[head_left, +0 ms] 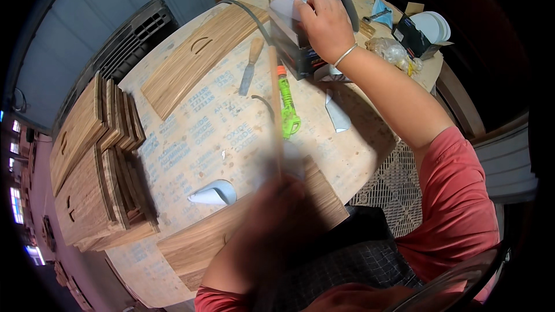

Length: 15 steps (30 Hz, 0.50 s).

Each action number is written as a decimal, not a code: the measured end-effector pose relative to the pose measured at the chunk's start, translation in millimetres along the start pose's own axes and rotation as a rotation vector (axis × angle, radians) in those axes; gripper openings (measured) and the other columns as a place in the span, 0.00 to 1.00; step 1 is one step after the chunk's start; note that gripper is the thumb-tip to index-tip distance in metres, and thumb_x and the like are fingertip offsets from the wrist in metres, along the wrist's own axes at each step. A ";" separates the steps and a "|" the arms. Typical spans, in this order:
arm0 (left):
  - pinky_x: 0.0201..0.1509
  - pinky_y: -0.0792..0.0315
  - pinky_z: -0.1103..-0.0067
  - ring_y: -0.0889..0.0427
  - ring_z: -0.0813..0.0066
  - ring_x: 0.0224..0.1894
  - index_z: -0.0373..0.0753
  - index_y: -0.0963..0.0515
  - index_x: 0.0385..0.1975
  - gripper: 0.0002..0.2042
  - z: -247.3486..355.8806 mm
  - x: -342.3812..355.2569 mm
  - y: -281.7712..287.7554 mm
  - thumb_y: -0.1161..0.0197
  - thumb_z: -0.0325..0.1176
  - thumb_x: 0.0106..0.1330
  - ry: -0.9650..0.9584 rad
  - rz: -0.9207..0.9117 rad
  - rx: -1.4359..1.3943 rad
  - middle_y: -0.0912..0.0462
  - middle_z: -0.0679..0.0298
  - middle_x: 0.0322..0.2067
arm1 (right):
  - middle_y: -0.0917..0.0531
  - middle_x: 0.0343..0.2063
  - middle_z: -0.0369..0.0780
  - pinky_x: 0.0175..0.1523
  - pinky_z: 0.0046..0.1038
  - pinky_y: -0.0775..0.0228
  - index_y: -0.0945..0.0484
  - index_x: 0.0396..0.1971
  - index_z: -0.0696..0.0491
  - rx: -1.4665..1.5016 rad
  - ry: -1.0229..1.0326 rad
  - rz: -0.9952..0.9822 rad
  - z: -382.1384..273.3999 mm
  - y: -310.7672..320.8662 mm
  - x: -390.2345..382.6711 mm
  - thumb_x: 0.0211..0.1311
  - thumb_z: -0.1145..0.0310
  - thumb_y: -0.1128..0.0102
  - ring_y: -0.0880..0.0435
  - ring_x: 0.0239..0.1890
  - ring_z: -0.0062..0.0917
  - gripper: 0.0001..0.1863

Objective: The person sands a wooden board with a sanding block, then uses a cloth to wipe the surface. They handle a stack of white circular objects, applying a substance with a wooden stick, and finally sand the circular cutout on the wooden board.

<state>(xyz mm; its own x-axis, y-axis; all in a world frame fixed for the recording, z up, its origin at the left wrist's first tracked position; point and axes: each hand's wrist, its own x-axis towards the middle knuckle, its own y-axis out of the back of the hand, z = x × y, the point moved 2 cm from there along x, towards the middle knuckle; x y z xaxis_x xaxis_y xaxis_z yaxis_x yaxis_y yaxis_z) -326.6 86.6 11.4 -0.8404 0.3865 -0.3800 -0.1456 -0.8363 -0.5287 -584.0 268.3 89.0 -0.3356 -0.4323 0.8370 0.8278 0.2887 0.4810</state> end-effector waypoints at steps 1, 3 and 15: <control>0.16 0.45 0.87 0.38 0.88 0.15 0.40 0.30 0.29 0.05 -2.0 0.7 1.9 0.48 0.27 0.70 -0.013 -0.008 0.010 0.32 0.74 0.17 | 0.26 0.33 0.40 0.44 0.35 0.32 0.25 0.36 0.52 0.020 0.005 -0.019 -0.6 0.5 0.0 0.55 0.70 0.44 0.26 0.38 0.35 0.08; 0.16 0.45 0.87 0.39 0.89 0.16 0.41 0.30 0.28 0.06 -8.1 3.2 7.4 0.48 0.27 0.70 -0.040 -0.024 0.031 0.33 0.74 0.17 | 0.27 0.33 0.40 0.44 0.36 0.32 0.26 0.33 0.51 0.059 0.015 -0.056 -2.2 1.0 -1.0 0.56 0.70 0.45 0.26 0.37 0.35 0.05; 0.15 0.46 0.87 0.38 0.88 0.14 0.42 0.30 0.27 0.07 0.9 -1.5 1.1 0.48 0.27 0.69 0.001 -0.122 -0.050 0.33 0.74 0.16 | 0.20 0.23 0.41 0.36 0.32 0.33 0.22 0.29 0.58 0.567 -0.801 -0.549 15.6 -1.4 12.1 0.59 0.59 0.37 0.23 0.27 0.31 0.15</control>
<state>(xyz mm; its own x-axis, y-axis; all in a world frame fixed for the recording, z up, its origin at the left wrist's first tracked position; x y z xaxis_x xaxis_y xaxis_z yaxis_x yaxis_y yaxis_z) -325.9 84.7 12.2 -0.8174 0.4847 -0.3112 -0.2205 -0.7624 -0.6084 -596.2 276.0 102.6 -0.9528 -0.0056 0.3036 0.2236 0.6635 0.7139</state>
